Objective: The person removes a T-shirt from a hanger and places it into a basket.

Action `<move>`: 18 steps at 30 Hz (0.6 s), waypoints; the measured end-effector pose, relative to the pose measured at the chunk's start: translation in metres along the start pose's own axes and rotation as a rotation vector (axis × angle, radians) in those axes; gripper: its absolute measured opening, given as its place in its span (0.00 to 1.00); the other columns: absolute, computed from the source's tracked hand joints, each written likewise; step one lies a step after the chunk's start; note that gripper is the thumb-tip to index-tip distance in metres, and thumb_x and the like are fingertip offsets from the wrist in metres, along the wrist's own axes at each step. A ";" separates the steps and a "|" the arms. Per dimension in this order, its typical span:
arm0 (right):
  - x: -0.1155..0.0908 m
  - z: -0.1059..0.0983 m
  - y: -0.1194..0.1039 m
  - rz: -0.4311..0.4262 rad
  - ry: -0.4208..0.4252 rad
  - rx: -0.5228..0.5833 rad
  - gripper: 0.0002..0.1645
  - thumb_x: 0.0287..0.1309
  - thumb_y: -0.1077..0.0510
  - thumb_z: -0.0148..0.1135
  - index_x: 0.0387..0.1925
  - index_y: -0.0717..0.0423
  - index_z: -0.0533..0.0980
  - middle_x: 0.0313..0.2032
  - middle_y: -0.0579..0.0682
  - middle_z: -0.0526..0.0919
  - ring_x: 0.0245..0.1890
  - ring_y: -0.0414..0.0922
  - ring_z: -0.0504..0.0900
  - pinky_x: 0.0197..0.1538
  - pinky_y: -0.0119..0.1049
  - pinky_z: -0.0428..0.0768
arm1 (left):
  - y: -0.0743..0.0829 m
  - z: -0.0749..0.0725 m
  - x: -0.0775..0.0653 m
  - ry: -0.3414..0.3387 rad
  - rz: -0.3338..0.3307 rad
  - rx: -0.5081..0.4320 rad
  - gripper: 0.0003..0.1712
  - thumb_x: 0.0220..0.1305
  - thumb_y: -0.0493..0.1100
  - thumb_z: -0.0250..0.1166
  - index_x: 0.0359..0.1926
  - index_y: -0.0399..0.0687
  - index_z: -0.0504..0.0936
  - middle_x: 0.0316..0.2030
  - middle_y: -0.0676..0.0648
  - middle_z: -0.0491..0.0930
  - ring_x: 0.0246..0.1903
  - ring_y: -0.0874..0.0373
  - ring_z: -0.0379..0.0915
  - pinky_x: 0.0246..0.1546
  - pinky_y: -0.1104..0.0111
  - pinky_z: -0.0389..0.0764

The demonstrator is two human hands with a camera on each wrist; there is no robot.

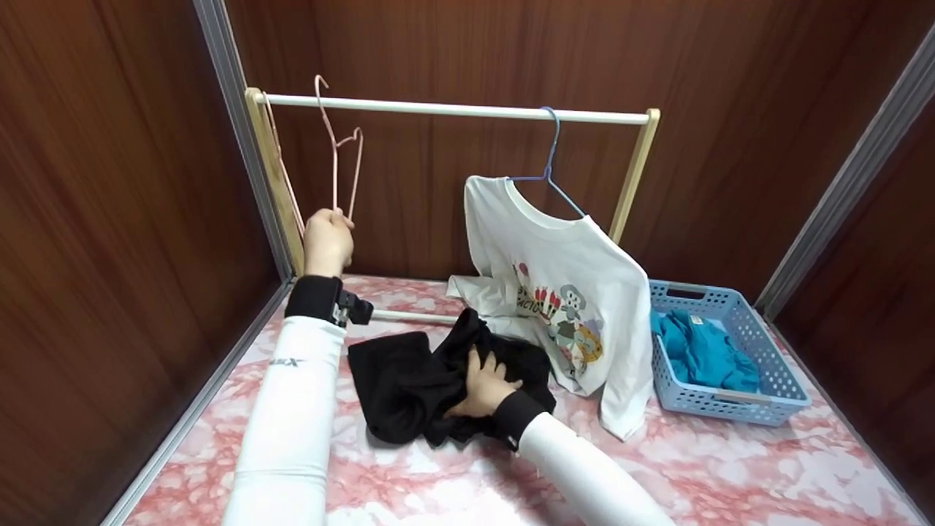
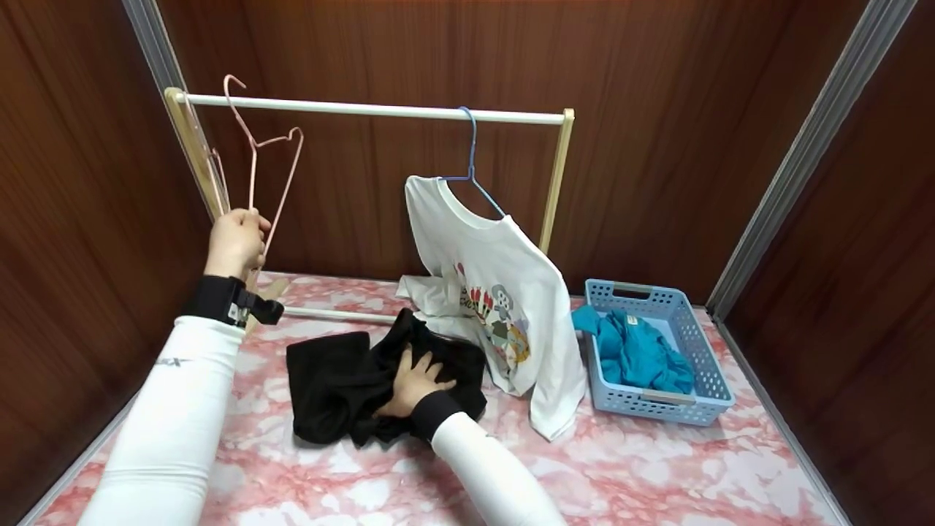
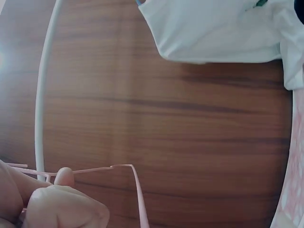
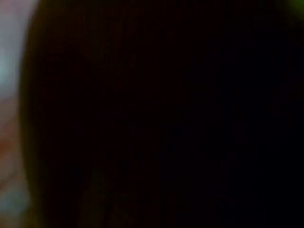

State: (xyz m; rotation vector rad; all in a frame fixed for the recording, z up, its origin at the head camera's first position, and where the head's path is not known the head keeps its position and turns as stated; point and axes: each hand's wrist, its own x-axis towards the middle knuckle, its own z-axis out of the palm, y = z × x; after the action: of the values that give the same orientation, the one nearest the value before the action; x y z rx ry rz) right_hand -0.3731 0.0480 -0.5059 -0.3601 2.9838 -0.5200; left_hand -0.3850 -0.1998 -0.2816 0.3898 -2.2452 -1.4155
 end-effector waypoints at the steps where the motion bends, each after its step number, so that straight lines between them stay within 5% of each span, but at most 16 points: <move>1: 0.000 -0.001 0.001 -0.009 0.006 -0.004 0.78 0.38 0.33 0.83 0.79 0.57 0.48 0.73 0.73 0.59 0.72 0.72 0.61 0.60 0.80 0.66 | 0.001 -0.002 0.002 0.000 -0.007 0.006 0.21 0.83 0.42 0.40 0.45 0.33 0.77 0.41 0.37 0.79 0.05 0.68 0.59 0.09 0.78 0.64; 7: 0.002 -0.006 0.007 -0.055 0.038 0.001 0.63 0.46 0.50 0.79 0.78 0.57 0.53 0.66 0.71 0.66 0.66 0.69 0.66 0.54 0.66 0.80 | 0.003 -0.007 0.016 0.015 -0.033 0.050 0.22 0.84 0.43 0.40 0.46 0.34 0.78 0.35 0.43 0.76 0.05 0.68 0.58 0.10 0.78 0.64; 13: 0.000 -0.006 0.012 -0.065 0.063 0.016 0.55 0.48 0.56 0.75 0.75 0.56 0.58 0.66 0.69 0.69 0.66 0.68 0.68 0.55 0.66 0.79 | 0.001 -0.009 0.025 0.011 -0.071 0.098 0.24 0.84 0.42 0.39 0.54 0.32 0.79 0.51 0.38 0.83 0.08 0.68 0.59 0.10 0.78 0.64; 18: 0.000 -0.005 0.014 -0.085 0.093 0.007 0.52 0.47 0.58 0.74 0.73 0.56 0.61 0.64 0.68 0.71 0.64 0.67 0.70 0.54 0.66 0.79 | -0.004 -0.012 0.034 0.011 -0.096 0.130 0.22 0.82 0.41 0.42 0.56 0.32 0.79 0.48 0.40 0.82 0.16 0.63 0.62 0.12 0.75 0.65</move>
State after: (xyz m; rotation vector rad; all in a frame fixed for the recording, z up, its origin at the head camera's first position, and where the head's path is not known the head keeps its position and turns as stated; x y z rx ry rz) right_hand -0.3771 0.0622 -0.5061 -0.4761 3.0662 -0.5705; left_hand -0.4075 -0.2262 -0.2728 0.5537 -2.3446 -1.3138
